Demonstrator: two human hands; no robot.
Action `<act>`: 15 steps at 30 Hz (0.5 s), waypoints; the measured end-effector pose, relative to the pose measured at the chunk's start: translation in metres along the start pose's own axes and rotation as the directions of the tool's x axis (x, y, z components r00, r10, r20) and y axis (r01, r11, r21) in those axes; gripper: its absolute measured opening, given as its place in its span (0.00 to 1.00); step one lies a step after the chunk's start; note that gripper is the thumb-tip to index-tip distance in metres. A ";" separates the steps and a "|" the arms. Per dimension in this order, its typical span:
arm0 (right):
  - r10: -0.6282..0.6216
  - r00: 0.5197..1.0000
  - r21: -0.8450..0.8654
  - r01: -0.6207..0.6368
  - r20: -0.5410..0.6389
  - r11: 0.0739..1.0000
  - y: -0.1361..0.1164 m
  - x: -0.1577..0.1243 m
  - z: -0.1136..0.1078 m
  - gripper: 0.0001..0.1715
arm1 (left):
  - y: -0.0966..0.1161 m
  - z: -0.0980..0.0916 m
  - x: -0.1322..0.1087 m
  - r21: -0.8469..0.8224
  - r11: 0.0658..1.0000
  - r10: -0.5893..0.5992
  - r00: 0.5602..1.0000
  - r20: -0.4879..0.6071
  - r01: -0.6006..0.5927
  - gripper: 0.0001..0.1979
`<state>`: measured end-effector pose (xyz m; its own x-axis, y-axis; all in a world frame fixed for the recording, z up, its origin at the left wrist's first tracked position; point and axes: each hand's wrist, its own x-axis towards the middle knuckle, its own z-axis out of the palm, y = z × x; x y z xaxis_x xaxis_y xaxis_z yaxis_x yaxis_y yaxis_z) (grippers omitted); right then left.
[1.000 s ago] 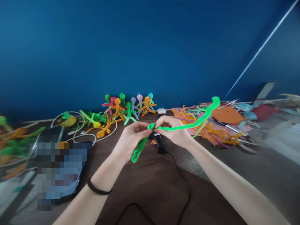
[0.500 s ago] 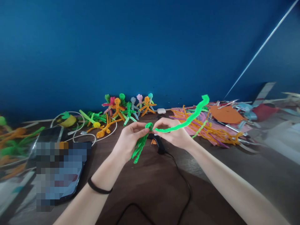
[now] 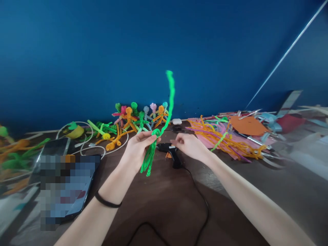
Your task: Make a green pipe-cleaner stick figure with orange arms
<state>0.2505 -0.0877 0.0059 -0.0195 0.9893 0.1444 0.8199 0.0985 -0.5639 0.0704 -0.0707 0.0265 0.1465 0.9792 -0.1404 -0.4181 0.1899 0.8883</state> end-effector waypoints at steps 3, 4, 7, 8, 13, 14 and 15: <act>0.133 0.988 -0.225 -0.112 0.079 0.968 0.004 -0.002 0.006 0.28 | 0.002 -0.004 0.003 -0.016 1.000 0.022 0.999 -0.027 -0.022 0.10; 0.144 0.985 -0.241 -0.117 0.098 0.964 0.004 -0.002 0.007 0.29 | 0.003 -0.004 0.004 -0.019 0.999 0.037 0.999 -0.033 -0.037 0.10; 0.114 0.977 -0.198 -0.078 0.179 0.977 0.005 -0.004 0.009 0.29 | 0.005 -0.006 0.005 -0.027 0.996 0.081 0.994 -0.068 -0.083 0.11; 0.103 0.972 -0.187 -0.064 0.210 0.980 0.005 -0.004 0.009 0.28 | 0.006 -0.006 0.006 -0.028 0.995 0.094 0.992 -0.083 -0.096 0.12; 0.112 0.954 -0.077 -0.094 0.276 0.993 0.009 0.000 0.011 0.16 | 0.008 -0.009 0.008 -0.027 0.989 0.139 0.984 -0.112 -0.143 0.13; 0.113 0.946 0.014 -0.123 0.304 0.992 0.010 0.001 0.012 0.15 | 0.009 -0.010 0.009 -0.025 0.987 0.154 0.982 -0.109 -0.158 0.13; 0.112 0.936 0.122 -0.160 0.334 0.980 0.012 0.003 0.013 0.13 | 0.009 -0.011 0.009 -0.021 0.984 0.174 0.979 -0.104 -0.177 0.14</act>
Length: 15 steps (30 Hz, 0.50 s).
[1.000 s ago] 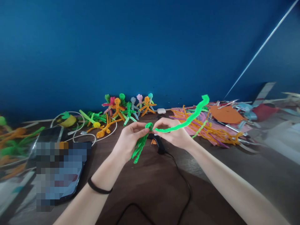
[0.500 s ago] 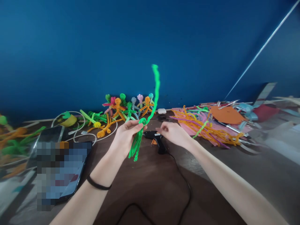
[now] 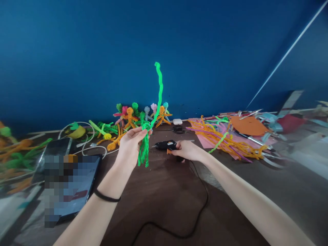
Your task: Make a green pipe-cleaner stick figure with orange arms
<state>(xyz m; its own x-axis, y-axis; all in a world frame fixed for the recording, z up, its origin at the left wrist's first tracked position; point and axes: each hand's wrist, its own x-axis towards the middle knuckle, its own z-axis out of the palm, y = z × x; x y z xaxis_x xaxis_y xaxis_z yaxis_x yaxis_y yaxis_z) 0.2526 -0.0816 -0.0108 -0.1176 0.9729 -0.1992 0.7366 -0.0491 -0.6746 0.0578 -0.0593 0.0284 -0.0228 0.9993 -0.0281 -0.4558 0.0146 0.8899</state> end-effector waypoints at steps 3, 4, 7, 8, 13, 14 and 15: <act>-0.017 1.000 0.357 0.008 0.022 0.934 0.004 0.006 -0.002 0.12 | 0.002 -0.002 0.002 0.001 0.996 0.086 0.996 -0.001 -0.086 0.16; -0.030 1.000 0.469 0.024 0.006 0.883 0.004 0.008 -0.004 0.13 | 0.003 -0.002 0.002 0.003 0.993 0.115 0.993 -0.011 -0.115 0.16; -0.104 0.995 0.770 0.068 -0.002 0.634 0.006 0.008 -0.008 0.14 | 0.006 -0.002 0.003 0.014 0.984 0.177 0.983 -0.049 -0.176 0.16; -0.147 0.989 0.837 0.073 0.009 0.542 0.005 0.006 -0.009 0.13 | 0.006 -0.002 0.004 0.023 0.982 0.188 0.980 -0.059 -0.187 0.15; -0.351 0.936 0.948 0.081 0.033 0.306 0.000 -0.002 -0.010 0.07 | 0.004 -0.001 0.004 0.061 0.975 0.219 0.972 -0.084 -0.214 0.14; -0.367 0.930 0.950 0.088 0.030 0.301 -0.002 -0.004 -0.009 0.09 | 0.004 -0.001 0.003 0.062 0.975 0.219 0.972 -0.080 -0.215 0.14; -0.379 0.925 0.947 0.099 0.025 0.305 -0.004 -0.005 -0.008 0.11 | 0.004 0.000 0.003 0.063 0.975 0.219 0.973 -0.077 -0.214 0.15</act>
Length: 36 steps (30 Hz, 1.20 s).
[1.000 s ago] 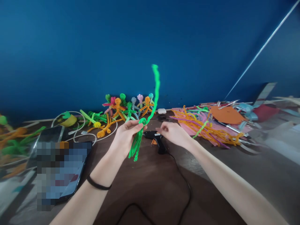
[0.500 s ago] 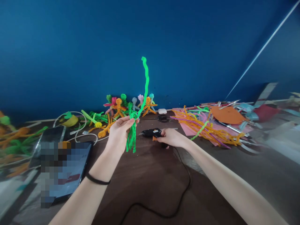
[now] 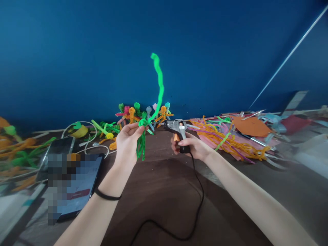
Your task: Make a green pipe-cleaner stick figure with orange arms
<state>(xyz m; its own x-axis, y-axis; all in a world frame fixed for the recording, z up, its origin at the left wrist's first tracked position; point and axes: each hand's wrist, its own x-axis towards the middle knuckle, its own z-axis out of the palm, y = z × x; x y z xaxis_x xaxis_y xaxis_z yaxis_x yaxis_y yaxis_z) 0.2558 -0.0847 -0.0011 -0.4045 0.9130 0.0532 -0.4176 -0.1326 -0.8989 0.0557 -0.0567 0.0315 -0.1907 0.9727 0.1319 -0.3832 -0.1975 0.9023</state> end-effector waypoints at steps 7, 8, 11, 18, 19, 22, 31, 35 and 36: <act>-0.102 0.989 -0.054 0.108 0.105 0.993 0.002 0.000 0.013 0.11 | -0.001 0.004 -0.006 0.029 0.999 -0.017 1.000 0.010 0.016 0.15; -0.113 0.989 -0.055 0.119 0.097 0.991 0.002 0.001 0.015 0.10 | -0.002 0.004 -0.007 0.030 0.999 -0.012 1.000 0.011 0.012 0.15; -0.132 0.990 -0.074 0.136 0.055 0.988 0.003 0.001 0.018 0.11 | -0.003 0.004 -0.008 0.034 0.999 -0.002 1.000 0.023 0.002 0.15; -0.156 0.986 -0.188 0.166 0.065 0.968 0.002 0.003 0.017 0.12 | -0.003 0.005 -0.011 0.040 0.999 0.000 0.998 0.069 -0.002 0.15; -0.160 0.984 -0.205 0.172 0.074 0.964 0.002 0.003 0.017 0.12 | -0.003 0.005 -0.011 0.037 0.999 0.002 0.997 0.075 -0.004 0.15; -0.168 0.981 -0.248 0.186 0.094 0.951 0.002 0.003 0.017 0.11 | -0.003 0.005 -0.012 0.040 0.999 0.012 0.997 0.079 -0.015 0.14; -0.168 0.982 -0.278 0.184 0.080 0.943 0.003 0.004 0.019 0.12 | -0.003 0.005 -0.013 0.058 0.998 0.021 0.996 0.085 -0.026 0.13; -0.180 0.981 -0.267 0.194 0.078 0.944 0.003 0.003 0.018 0.11 | -0.003 0.005 -0.013 0.054 0.998 0.021 0.997 0.079 -0.026 0.14; -0.182 0.980 -0.268 0.197 0.080 0.943 0.003 0.003 0.018 0.11 | -0.003 0.005 -0.013 0.053 0.998 0.021 0.997 0.080 -0.026 0.14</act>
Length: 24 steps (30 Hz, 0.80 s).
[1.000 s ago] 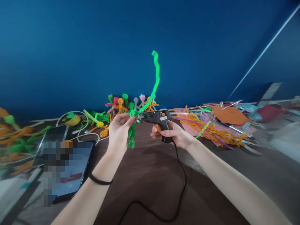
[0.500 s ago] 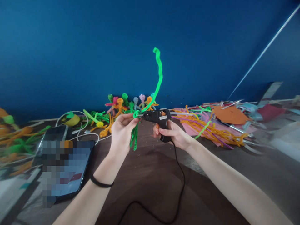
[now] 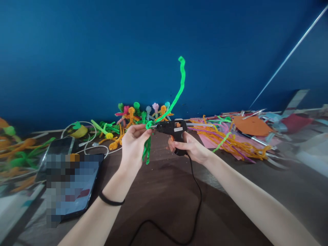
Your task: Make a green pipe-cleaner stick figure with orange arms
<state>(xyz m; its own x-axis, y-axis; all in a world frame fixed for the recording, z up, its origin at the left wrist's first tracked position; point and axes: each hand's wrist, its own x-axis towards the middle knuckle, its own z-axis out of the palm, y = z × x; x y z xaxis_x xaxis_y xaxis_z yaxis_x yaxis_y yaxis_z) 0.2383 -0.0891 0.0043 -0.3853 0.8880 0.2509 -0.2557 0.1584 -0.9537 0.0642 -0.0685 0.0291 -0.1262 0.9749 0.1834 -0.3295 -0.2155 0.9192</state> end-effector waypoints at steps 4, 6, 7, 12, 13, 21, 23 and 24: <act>-0.014 1.000 -0.024 0.014 0.001 1.000 0.000 0.001 0.001 0.11 | -0.002 0.000 0.001 0.002 1.000 0.011 1.000 0.003 -0.011 0.14; -0.020 1.000 -0.040 0.020 -0.007 0.999 0.001 0.001 0.002 0.11 | -0.003 -0.001 0.002 0.009 1.000 0.014 1.000 -0.005 -0.014 0.14; -0.022 1.000 -0.046 0.021 -0.013 0.999 0.001 0.001 0.002 0.11 | -0.003 -0.001 0.002 0.012 1.000 0.014 1.000 -0.008 -0.014 0.14; -0.043 0.999 -0.080 0.041 -0.022 0.996 0.003 0.000 0.000 0.09 | -0.004 -0.001 0.002 0.019 1.000 0.016 1.000 -0.017 -0.016 0.15; -0.047 0.999 -0.083 0.045 -0.021 0.996 0.003 0.000 0.000 0.09 | -0.004 -0.001 0.002 0.021 1.000 0.017 1.000 -0.019 -0.016 0.15; 0.004 1.000 0.047 -0.003 -0.028 0.999 0.005 0.000 -0.001 0.11 | -0.001 -0.001 0.005 0.017 1.000 0.024 0.998 -0.064 -0.023 0.15; 0.041 0.996 0.122 -0.031 -0.077 0.992 0.007 0.000 -0.003 0.12 | 0.001 -0.002 0.007 0.004 0.999 0.043 0.996 -0.079 -0.042 0.15; 0.066 0.992 0.154 -0.050 -0.104 0.987 0.008 0.001 -0.004 0.12 | 0.002 -0.002 0.007 -0.008 0.999 0.052 0.996 -0.078 -0.053 0.15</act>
<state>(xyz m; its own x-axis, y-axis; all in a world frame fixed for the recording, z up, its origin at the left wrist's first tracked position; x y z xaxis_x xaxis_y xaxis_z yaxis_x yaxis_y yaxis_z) 0.2392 -0.0854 -0.0039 -0.3069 0.9367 0.1683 -0.3699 0.0455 -0.9280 0.0606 -0.0619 0.0320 -0.2160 0.9551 0.2029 -0.3299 -0.2669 0.9055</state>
